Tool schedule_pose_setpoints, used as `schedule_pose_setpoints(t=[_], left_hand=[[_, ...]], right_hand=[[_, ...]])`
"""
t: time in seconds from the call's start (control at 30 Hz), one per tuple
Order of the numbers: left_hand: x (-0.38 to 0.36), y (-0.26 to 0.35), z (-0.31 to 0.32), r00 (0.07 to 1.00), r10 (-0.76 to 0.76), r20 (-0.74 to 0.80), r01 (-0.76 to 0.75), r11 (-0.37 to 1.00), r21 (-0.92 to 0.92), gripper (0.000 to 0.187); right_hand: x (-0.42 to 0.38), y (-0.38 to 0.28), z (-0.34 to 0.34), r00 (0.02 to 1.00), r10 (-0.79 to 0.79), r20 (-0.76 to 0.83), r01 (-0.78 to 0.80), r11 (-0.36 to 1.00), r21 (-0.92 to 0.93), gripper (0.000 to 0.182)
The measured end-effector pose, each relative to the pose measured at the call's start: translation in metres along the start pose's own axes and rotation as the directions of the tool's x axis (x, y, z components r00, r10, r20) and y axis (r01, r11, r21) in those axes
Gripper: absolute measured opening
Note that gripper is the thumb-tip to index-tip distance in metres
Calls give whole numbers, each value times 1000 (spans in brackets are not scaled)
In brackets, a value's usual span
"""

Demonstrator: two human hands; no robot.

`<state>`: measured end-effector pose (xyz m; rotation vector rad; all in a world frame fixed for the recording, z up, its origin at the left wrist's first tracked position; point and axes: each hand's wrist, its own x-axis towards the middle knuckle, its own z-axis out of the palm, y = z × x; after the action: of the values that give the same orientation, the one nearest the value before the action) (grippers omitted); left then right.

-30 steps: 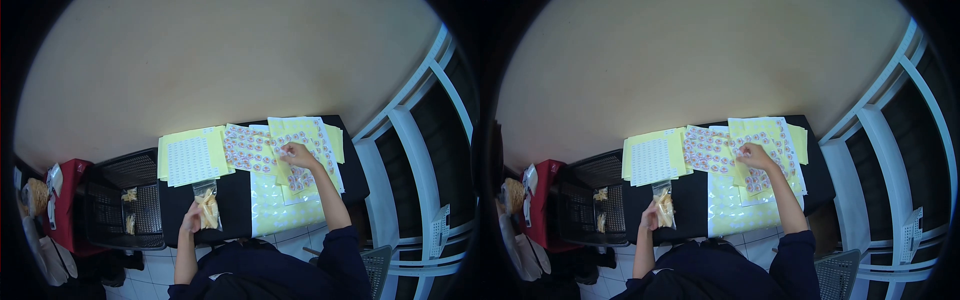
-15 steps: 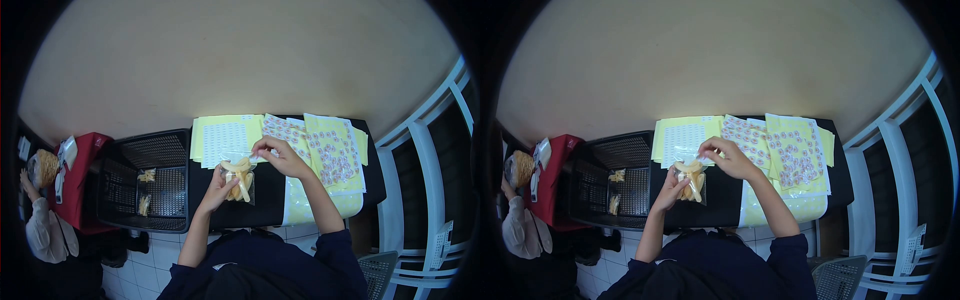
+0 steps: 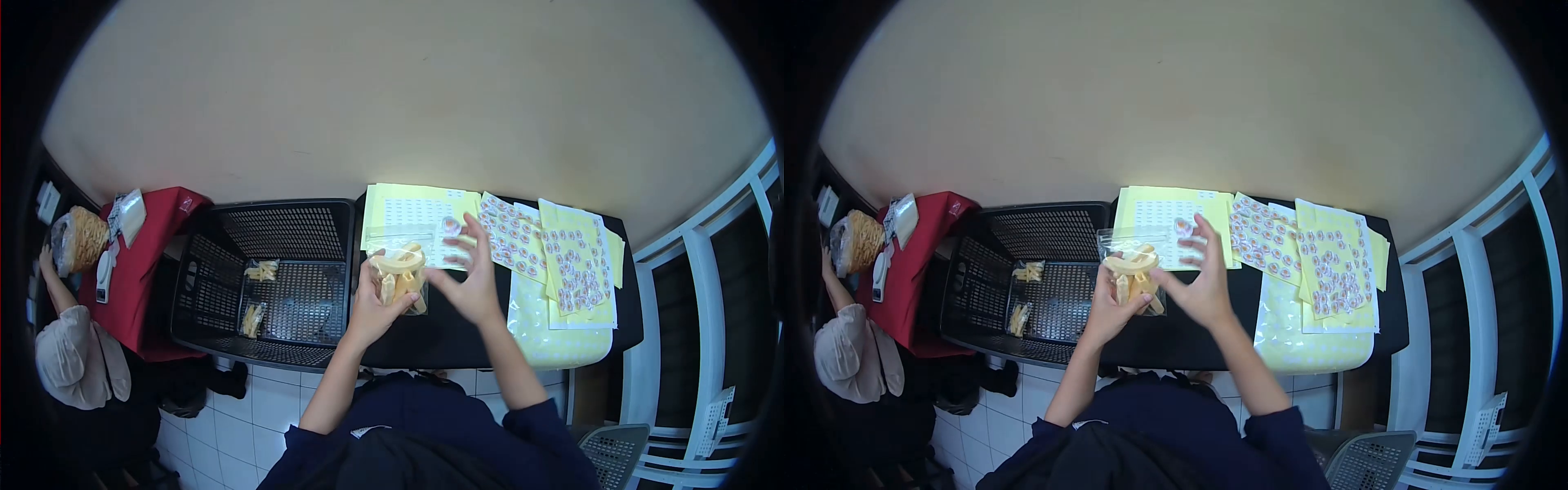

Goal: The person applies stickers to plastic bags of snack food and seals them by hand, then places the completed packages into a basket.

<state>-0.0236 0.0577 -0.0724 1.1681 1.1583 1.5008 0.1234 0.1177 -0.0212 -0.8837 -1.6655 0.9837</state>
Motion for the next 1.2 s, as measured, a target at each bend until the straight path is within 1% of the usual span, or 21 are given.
schedule_pose_setpoints(t=[0.03,0.1,0.13,0.17,0.2,0.23,0.3,0.37,0.4,0.43,0.57,0.63,0.7,0.77,0.83,0.87,0.93,1.0,1.07,1.13,1.2], left_hand=[[-1,3,0,1000,2,-3,-2,1000,-4,70],[-5,11,0,997,-74,-25,71,993,-99,67],[-7,15,-1,997,-77,-23,74,992,-98,67],[-9,18,-2,1000,-25,12,26,997,-67,63],[-10,19,-3,998,28,48,-26,999,-39,60],[-10,19,-6,998,30,48,-29,999,-39,60],[-13,16,-14,993,0,118,22,983,-184,51],[-11,14,-18,996,-21,88,40,975,-216,48],[-10,15,-20,997,-40,61,54,967,-247,46],[-10,21,-16,999,-25,28,31,971,-238,42],[-9,19,-17,999,-54,0,53,967,-247,39],[-11,19,-15,996,-43,-74,28,983,-182,36],[-11,22,-14,997,-36,-61,26,986,-166,35],[-11,25,-14,999,-26,-48,19,989,-149,35],[-13,25,-12,1000,13,-14,-16,976,-219,33],[-13,23,-13,1000,17,-15,-20,975,-219,33],[-12,18,-16,999,18,30,-15,994,-107,33],[-13,18,-18,1000,16,2,-16,991,-136,33],[-12,19,-17,1000,11,-26,-15,986,-164,33],[-13,19,-14,998,54,-31,-59,984,-167,32],[-13,13,-13,997,48,-63,-58,982,-178,31]], right_hand=[[-9,0,10,999,36,-1,-36,999,9,87],[-19,1,25,997,77,-2,-77,997,19,92],[-21,1,32,991,130,-11,-127,981,146,95],[-22,0,36,984,179,-14,-168,948,269,98],[-22,-1,38,984,177,-15,-166,949,268,98],[-22,-1,39,988,148,-36,-134,955,265,100],[-22,-3,40,991,122,-55,-104,960,261,101],[-23,-7,41,997,66,-48,-51,962,270,102],[-23,-10,42,997,66,-47,-51,961,271,102],[-23,-12,42,997,58,-44,-45,966,256,103],[-26,-19,44,997,49,-66,-34,975,218,104],[-27,-20,46,996,39,-79,-19,970,241,103],[-28,-19,45,995,27,-93,-1,965,264,102],[-29,-11,46,992,27,-126,2,975,222,100],[-31,-8,46,992,14,-126,13,977,211,99],[-32,-7,46,992,3,-126,22,979,201,98],[-31,-9,48,991,24,-134,8,974,227,98],[-29,-12,49,989,44,-142,-6,968,252,99],[-28,-18,49,980,129,-149,-75,943,324,100],[-28,-18,48,983,107,-151,-59,954,295,100],[-28,-16,47,986,80,-148,-38,963,268,100]])
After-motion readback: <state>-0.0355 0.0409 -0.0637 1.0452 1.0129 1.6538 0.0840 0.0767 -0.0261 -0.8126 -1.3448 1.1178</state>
